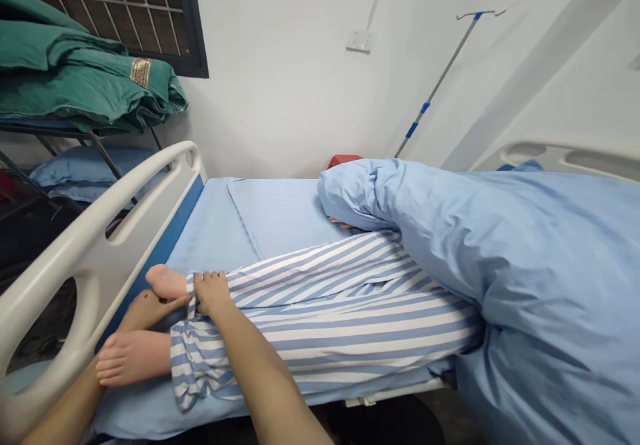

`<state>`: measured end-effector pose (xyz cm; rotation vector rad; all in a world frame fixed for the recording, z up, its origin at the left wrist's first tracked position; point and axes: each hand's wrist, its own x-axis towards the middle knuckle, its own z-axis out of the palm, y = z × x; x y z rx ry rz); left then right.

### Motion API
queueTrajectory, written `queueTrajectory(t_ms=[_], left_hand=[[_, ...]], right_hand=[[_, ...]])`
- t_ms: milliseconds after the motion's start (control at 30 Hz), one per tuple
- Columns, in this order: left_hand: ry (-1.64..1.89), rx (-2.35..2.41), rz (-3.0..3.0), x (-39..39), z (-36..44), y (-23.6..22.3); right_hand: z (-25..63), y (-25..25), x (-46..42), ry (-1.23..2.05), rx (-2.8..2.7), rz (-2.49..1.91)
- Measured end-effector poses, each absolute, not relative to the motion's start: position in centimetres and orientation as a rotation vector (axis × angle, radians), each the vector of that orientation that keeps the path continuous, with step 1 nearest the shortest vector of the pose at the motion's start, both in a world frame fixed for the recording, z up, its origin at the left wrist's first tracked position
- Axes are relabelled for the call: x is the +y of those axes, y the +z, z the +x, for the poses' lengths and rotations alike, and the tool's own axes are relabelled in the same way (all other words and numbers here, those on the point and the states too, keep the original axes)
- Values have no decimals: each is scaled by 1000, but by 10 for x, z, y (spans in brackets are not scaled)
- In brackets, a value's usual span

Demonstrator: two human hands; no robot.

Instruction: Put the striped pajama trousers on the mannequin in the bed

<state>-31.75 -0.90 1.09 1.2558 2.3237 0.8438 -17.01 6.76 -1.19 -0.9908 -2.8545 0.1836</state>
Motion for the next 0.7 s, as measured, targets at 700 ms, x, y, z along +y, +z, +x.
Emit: queueTrajectory(t_ms=[700], left_hand=[[993,2210,951,-3,-315,3]], right_hand=[[-173,-19,70,183,-2853,-983]])
